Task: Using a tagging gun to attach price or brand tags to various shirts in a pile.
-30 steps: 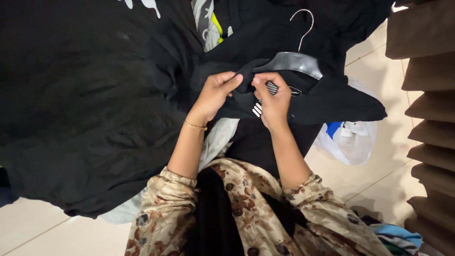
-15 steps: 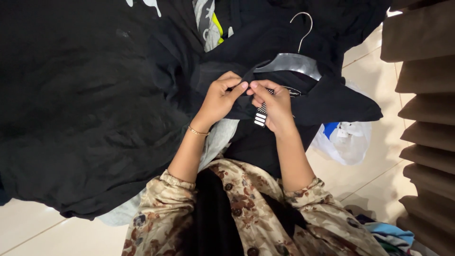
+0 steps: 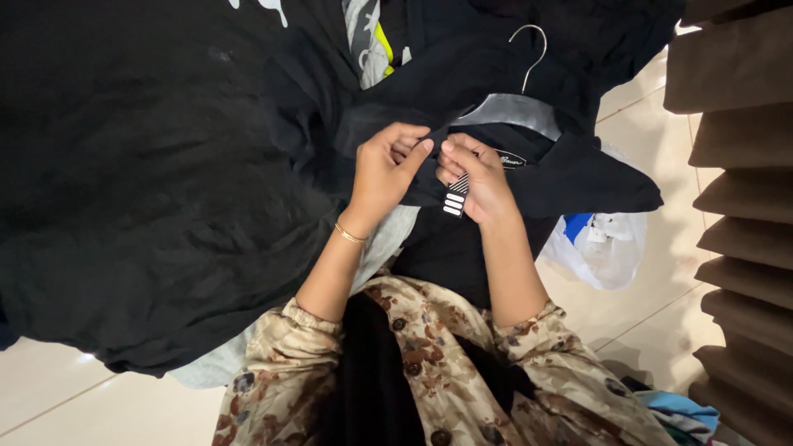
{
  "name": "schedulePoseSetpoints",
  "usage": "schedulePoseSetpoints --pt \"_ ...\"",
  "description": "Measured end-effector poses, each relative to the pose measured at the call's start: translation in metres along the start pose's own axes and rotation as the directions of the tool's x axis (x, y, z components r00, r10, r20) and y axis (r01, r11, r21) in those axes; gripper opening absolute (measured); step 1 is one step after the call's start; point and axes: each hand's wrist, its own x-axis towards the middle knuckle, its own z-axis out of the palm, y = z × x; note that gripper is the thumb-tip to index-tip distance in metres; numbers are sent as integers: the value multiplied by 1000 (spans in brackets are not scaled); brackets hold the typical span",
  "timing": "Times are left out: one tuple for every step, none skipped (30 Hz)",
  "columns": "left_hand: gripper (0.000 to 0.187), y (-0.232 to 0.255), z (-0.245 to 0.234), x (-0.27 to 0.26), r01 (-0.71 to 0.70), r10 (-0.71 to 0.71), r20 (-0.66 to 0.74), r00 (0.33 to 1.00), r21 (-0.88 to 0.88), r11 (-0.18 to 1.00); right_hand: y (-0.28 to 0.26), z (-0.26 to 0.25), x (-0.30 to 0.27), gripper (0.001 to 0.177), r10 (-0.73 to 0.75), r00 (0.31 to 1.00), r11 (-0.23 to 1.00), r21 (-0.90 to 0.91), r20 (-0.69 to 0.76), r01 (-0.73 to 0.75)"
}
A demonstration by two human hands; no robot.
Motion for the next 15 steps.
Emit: schedulePoseSetpoints --pt "16 9 1 -1 -2 2 -1 1000 -1 1000 0 -1 1 7 -1 1000 1000 -2 1 1" --pt "13 19 1 -1 -178 187 -70 980 117 977 0 -3 2 7 -2 1000 1000 6 8 2" --pt "16 28 1 -2 -336 371 -114 921 245 910 0 -4 2 6 -1 1000 1000 13 15 1" --pt "16 33 4 -5 -336 372 -116 921 244 909 2 -7 3 6 -1 1000 1000 12 16 1" --pt "17 38 6 -9 -387 433 -103 895 301 872 4 -11 5 7 -5 1000 1000 3 17 5" --pt "19 42 8 -12 -434 492 -87 866 357 827 7 -14 6 8 -10 1000 1000 -6 18 10" --pt "19 43 10 -13 -432 490 -89 867 357 828 6 -15 6 8 -8 1000 1000 -7 18 8" --pt "17 44 12 -14 -448 523 -69 849 431 784 6 -15 6 8 -18 999 999 -50 35 20" --pt "14 45 14 -15 -460 554 -47 831 502 732 6 -15 6 8 -28 998 995 -93 52 33" --pt "14 42 15 -15 -459 554 -49 831 502 733 6 -13 5 8 -27 998 995 -94 53 32" --pt "9 40 16 -14 -452 581 -57 812 570 686 5 -11 4 7 -28 998 997 -72 59 32" --pt "4 37 17 -13 -440 609 -62 791 634 636 3 -10 4 6 -29 998 998 -49 64 32" --pt "4 34 17 -12 -439 609 -63 791 633 637 4 -11 5 6 -28 998 998 -51 64 32" --pt "4 31 16 -11 -446 626 -53 778 655 610 5 -12 5 6 -28 997 999 -37 69 31" --pt "4 28 15 -11 -452 643 -41 765 677 581 6 -13 7 5 -28 997 999 -23 74 29"
